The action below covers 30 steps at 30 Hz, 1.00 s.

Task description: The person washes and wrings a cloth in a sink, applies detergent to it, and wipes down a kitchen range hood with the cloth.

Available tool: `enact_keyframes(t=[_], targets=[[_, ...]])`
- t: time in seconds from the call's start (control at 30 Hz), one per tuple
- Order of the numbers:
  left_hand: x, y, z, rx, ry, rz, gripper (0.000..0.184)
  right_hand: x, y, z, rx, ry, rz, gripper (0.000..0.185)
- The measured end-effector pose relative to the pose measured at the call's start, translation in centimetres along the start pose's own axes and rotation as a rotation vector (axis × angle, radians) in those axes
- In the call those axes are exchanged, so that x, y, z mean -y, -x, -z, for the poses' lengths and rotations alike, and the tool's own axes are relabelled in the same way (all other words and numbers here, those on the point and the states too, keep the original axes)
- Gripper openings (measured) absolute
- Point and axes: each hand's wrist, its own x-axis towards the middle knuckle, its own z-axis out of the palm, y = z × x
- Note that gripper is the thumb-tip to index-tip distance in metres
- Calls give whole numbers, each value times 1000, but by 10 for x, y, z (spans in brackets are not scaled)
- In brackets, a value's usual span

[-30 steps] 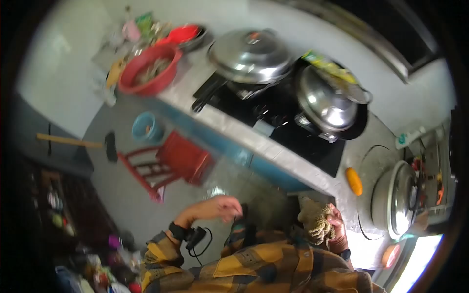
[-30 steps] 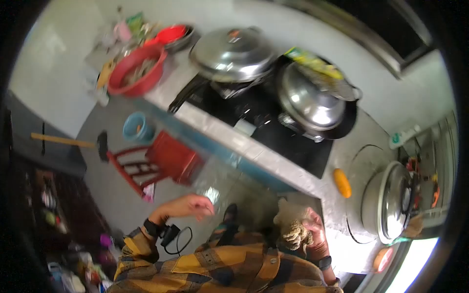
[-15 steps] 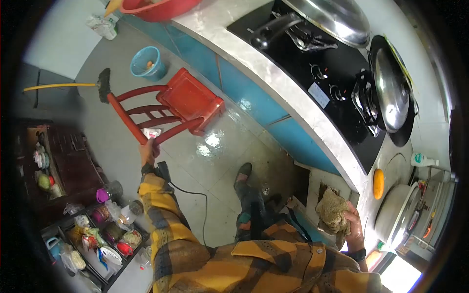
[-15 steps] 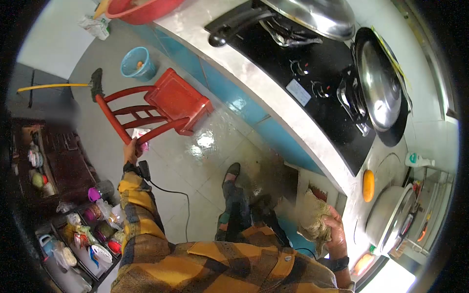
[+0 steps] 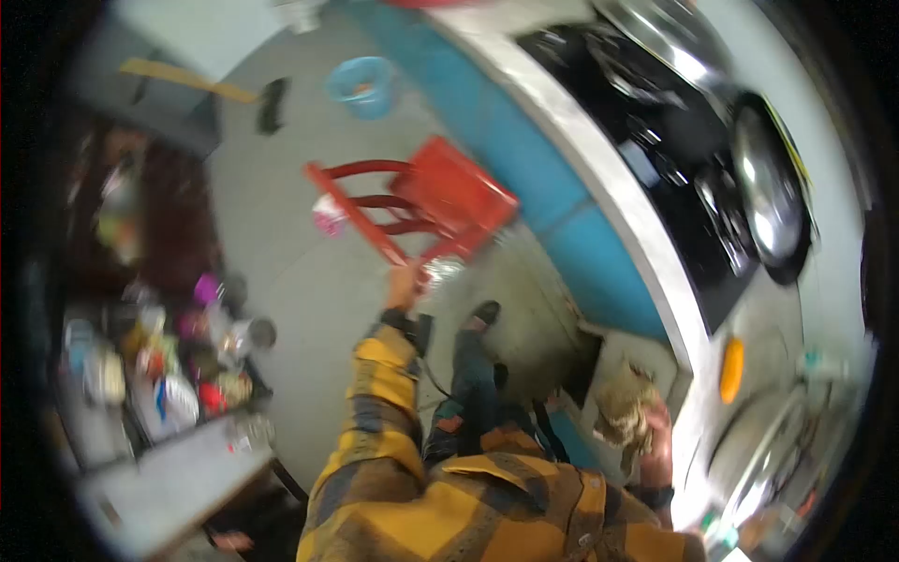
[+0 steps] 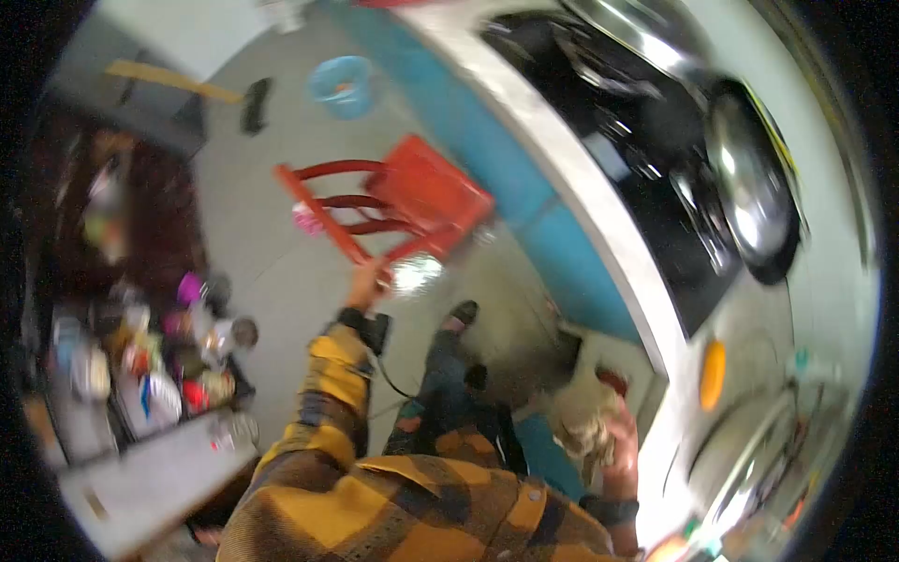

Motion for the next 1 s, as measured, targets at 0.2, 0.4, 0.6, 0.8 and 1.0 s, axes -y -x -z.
enact_keyframes(t=[0.2,0.4,0.6,0.8,1.0], targets=[[142,75,-25,87,270,-47,28,-24,-34,-69,385,211,-332,52],[126,188,-3,239,85,359,14,-90,-47,-224,795,409,-505,50],[133,200,2,217,96,316,28,-129,-17,-292,981,520,-607,49],[186,137,-26,129,-104,-70,54,-131,5,-286,969,520,-609,47],[141,197,-43,79,-304,196,60,-120,19,-251,885,442,-563,46]])
